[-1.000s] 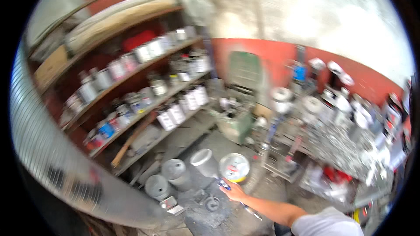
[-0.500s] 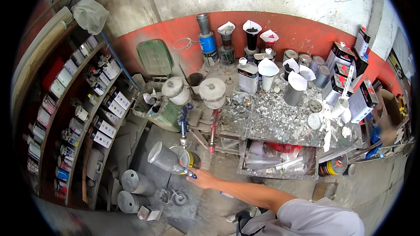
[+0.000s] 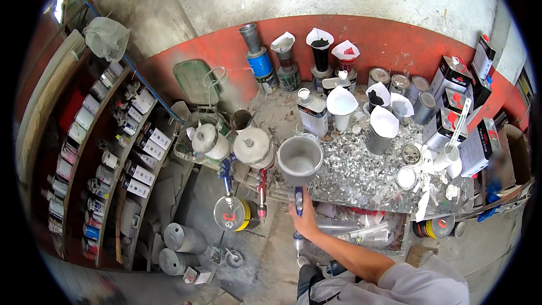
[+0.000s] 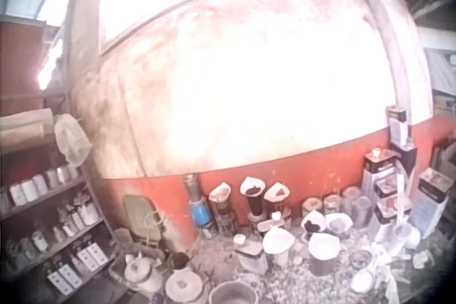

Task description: The person walks into a garage, retrieves a paint can and a spray gun, then mixes paint in a bucket using a stirrer. They pour the mixed paint into the spray gun, test the spray, and return the can to a shelf.

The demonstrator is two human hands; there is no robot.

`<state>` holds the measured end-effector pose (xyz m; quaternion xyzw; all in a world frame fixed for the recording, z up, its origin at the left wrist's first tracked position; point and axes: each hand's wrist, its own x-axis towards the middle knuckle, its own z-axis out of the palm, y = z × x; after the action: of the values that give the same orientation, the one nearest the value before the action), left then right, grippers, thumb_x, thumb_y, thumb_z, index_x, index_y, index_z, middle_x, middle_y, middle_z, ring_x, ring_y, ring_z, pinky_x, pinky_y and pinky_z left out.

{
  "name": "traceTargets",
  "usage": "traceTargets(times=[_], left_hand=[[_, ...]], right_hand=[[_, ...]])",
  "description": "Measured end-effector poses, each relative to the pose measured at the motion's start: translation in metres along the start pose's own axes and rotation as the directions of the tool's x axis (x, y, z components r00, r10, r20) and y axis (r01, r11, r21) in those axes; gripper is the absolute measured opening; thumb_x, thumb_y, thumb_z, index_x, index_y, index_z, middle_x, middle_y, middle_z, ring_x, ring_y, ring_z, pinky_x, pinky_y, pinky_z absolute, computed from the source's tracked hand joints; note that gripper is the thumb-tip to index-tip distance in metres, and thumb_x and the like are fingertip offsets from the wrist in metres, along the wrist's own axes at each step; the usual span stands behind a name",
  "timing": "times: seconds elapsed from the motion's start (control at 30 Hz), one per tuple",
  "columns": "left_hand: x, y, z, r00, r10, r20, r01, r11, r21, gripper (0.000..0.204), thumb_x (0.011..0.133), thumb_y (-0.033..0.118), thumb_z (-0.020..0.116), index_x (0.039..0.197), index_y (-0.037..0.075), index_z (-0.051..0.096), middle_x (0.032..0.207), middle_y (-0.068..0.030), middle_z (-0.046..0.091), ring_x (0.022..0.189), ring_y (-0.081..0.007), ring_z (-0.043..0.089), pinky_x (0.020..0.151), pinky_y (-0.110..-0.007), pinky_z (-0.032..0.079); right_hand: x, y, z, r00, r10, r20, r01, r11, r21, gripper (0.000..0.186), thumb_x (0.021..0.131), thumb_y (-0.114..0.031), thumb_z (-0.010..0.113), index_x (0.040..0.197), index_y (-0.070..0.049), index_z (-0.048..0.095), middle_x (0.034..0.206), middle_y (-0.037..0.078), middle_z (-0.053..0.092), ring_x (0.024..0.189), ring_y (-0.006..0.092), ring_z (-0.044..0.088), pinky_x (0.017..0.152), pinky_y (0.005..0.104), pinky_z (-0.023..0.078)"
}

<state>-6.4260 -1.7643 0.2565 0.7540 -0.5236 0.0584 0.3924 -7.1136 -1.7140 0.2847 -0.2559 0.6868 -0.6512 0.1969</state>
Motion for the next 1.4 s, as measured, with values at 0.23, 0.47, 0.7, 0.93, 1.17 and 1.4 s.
traceTargets(times=[0.23, 0.47, 0.7, 0.93, 1.17, 1.4], left_hand=[[0.079, 0.098, 0.059, 0.979, 0.183, -0.089, -0.2, 0.945, -0.259, 0.086, 0.06, 0.025, 0.094, 0.123, -0.005, 0.044, 0.114, -0.0212, 0.055, 0.097, -0.0305, 0.055, 0.089, -0.044, 0.049], [0.169, 0.258, 0.128, 0.943, 0.332, -0.004, -0.305, 0.863, -0.402, 0.087, 0.077, 0.027, 0.083, 0.139, -0.009, 0.033, 0.13, -0.025, 0.048, 0.117, -0.0329, 0.05, 0.097, -0.048, 0.046], [0.19, 0.529, 0.205, 0.838, 0.443, 0.318, 0.017, 0.562, -0.827, 0.1, 0.071, 0.031, 0.082, 0.149, 0.005, 0.025, 0.142, -0.0145, 0.038, 0.128, -0.0288, 0.042, 0.109, -0.042, 0.034], [0.144, 0.776, 0.269, 0.586, 0.75, 0.307, 0.208, 0.227, -0.952, 0.085, 0.079, 0.018, 0.076, 0.147, 0.007, 0.027, 0.137, -0.0123, 0.044, 0.126, -0.0257, 0.044, 0.108, -0.038, 0.033], [0.104, 0.842, 0.375, 0.565, 0.75, 0.343, -0.009, 0.421, -0.907, 0.094, 0.076, 0.03, 0.082, 0.144, -0.001, 0.025, 0.137, -0.02, 0.041, 0.122, -0.0281, 0.045, 0.105, -0.04, 0.037], [0.094, 0.813, 0.383, 0.562, 0.688, 0.46, 0.161, 0.455, -0.876, 0.08, 0.082, 0.032, 0.078, 0.141, 0.002, 0.034, 0.13, -0.0125, 0.046, 0.114, -0.0229, 0.05, 0.096, -0.034, 0.043]], right_hand=[[0.063, 0.006, 0.013, 0.951, -0.022, -0.309, -0.035, 0.983, -0.178, 0.077, 0.088, -0.008, 0.06, 0.149, 0.001, 0.014, 0.133, 0.03, 0.036, 0.123, 0.0458, 0.039, 0.106, 0.0465, 0.032], [0.088, 0.022, 0.031, 0.899, -0.013, -0.437, -0.11, 0.961, -0.254, 0.079, 0.085, -0.003, 0.062, 0.147, 0.004, 0.014, 0.134, 0.032, 0.033, 0.124, 0.0474, 0.038, 0.107, 0.048, 0.031], [0.091, 0.038, 0.04, 0.905, 0.069, -0.42, -0.236, 0.903, -0.36, 0.086, 0.075, -0.011, 0.072, 0.142, 0.006, 0.02, 0.13, 0.031, 0.036, 0.123, 0.0467, 0.037, 0.106, 0.0482, 0.032], [0.069, 0.006, -0.02, 0.958, 0.154, -0.242, -0.221, 0.934, -0.282, 0.094, 0.067, -0.01, 0.079, 0.143, 0.0, 0.025, 0.131, 0.021, 0.039, 0.118, 0.0332, 0.044, 0.093, 0.0413, 0.045], [0.001, -0.022, -0.119, 0.842, 0.238, -0.485, -0.344, 0.928, -0.142, 0.06, 0.081, -0.005, 0.07, 0.134, -0.003, 0.044, 0.114, 0.011, 0.059, 0.095, 0.0181, 0.061, 0.075, 0.0306, 0.054], [-0.144, 0.064, -0.239, 0.512, 0.532, -0.674, -0.59, 0.788, 0.174, 0.025, 0.089, -0.007, 0.063, 0.113, 0.0, 0.059, 0.085, 0.007, 0.068, 0.068, 0.0125, 0.064, 0.056, 0.0263, 0.054]])
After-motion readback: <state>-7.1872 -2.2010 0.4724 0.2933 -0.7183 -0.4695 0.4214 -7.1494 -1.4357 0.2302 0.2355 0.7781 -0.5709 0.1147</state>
